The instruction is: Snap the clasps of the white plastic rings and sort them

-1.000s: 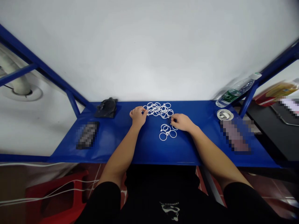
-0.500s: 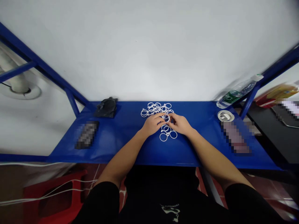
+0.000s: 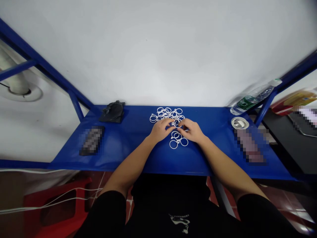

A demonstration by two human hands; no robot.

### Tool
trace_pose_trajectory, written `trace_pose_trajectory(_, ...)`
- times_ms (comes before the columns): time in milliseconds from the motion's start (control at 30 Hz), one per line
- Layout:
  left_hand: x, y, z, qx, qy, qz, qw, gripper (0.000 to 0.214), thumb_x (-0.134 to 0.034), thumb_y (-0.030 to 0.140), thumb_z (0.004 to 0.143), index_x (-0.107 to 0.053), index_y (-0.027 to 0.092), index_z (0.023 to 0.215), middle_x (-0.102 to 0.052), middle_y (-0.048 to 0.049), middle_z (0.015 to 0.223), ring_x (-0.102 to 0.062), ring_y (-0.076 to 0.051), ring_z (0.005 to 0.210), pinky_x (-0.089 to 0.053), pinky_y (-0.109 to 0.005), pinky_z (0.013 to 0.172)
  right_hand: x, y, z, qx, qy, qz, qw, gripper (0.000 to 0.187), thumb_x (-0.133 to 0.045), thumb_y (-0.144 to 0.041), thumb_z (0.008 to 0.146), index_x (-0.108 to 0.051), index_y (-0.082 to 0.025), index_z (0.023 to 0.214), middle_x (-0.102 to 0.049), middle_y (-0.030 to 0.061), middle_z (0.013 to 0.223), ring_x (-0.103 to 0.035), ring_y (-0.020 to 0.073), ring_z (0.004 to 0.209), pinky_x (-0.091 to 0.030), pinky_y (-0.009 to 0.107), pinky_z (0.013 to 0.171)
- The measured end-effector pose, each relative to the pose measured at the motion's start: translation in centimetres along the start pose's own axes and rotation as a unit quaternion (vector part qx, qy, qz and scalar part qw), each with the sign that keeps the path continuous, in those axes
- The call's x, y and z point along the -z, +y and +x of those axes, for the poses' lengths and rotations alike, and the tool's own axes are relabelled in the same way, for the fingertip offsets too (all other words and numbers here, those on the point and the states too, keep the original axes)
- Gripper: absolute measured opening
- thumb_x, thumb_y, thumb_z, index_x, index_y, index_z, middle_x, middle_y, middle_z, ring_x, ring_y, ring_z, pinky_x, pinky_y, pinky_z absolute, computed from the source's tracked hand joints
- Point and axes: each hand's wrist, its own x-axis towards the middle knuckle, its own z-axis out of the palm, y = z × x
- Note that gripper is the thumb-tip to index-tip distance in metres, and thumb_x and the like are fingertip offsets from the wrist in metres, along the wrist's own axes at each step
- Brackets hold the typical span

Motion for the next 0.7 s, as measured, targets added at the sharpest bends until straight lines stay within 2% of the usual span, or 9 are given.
trace_pose_trajectory(67, 0.0, -0.2, 0.0, 0.012, -0.003, 0.010, 1.000, 0.025, -0.066, 0.038, 0.100, -0.070, 0.021, 0.118, -0.078, -0.0063, 0.104, -0.075, -0.017, 0.086, -0.062, -0.036, 0.084, 0.1, 0.0, 0.0, -0.014, -0.017, 0.002, 1.000, 0.015, -0.062, -0.038, 0.098, -0.063, -0.024, 0.100, -0.070, 0.0046, 0.095, -0.063, 0.0147, 0.069, -0.051, 0.029, 0.066)
trace_pose_trajectory(167, 0.2, -0.3, 0.0, 0.008, -0.023, 0.019, 1.000, 0.021, -0.060, 0.037, 0.104, -0.073, 0.021, 0.108, -0.079, -0.0063, 0.102, -0.075, -0.019, 0.094, -0.060, -0.038, 0.088, 0.1, 0.0, 0.0, -0.042, -0.055, -0.004, 0.998, 0.017, -0.060, -0.041, 0.098, -0.064, -0.023, 0.098, -0.070, 0.0053, 0.094, -0.063, 0.0158, 0.071, -0.050, 0.029, 0.069)
trace_pose_trajectory(300, 0.2, 0.1, 0.1, 0.003, -0.048, 0.022, 0.999, 0.024, -0.055, 0.038, 0.106, -0.073, 0.021, 0.108, -0.079, -0.0068, 0.104, -0.075, -0.020, 0.096, -0.059, -0.038, 0.089, 0.2, 0.2, 0.0, -0.051, -0.055, -0.019, 0.997, 0.013, -0.061, -0.036, 0.091, -0.061, -0.023, 0.090, -0.066, 0.0032, 0.084, -0.060, 0.0166, 0.071, -0.047, 0.029, 0.068)
trace_pose_trajectory(500, 0.3, 0.9, 0.1, -0.009, -0.084, 0.026, 0.996, 0.023, -0.052, 0.033, 0.105, -0.069, 0.019, 0.096, -0.075, -0.0046, 0.088, -0.070, -0.018, 0.081, -0.053, -0.033, 0.077, 0.1, 0.3, 0.1, -0.023, -0.060, -0.026, 0.998, 0.010, -0.057, -0.032, 0.088, -0.055, -0.023, 0.084, -0.060, 0.0019, 0.078, -0.055, 0.0173, 0.070, -0.041, 0.029, 0.068)
trace_pose_trajectory(700, 0.8, 1.2, 0.2, -0.043, -0.089, 0.058, 0.993, 0.028, -0.048, 0.029, 0.103, -0.061, 0.020, 0.080, -0.066, -0.0025, 0.072, -0.062, -0.017, 0.069, -0.045, -0.032, 0.069, 0.0, -0.2, 0.1, -0.006, -0.081, -0.016, 0.997, 0.011, -0.053, -0.032, 0.090, -0.053, -0.023, 0.084, -0.060, 0.0010, 0.074, -0.054, 0.0167, 0.067, -0.039, 0.029, 0.067)
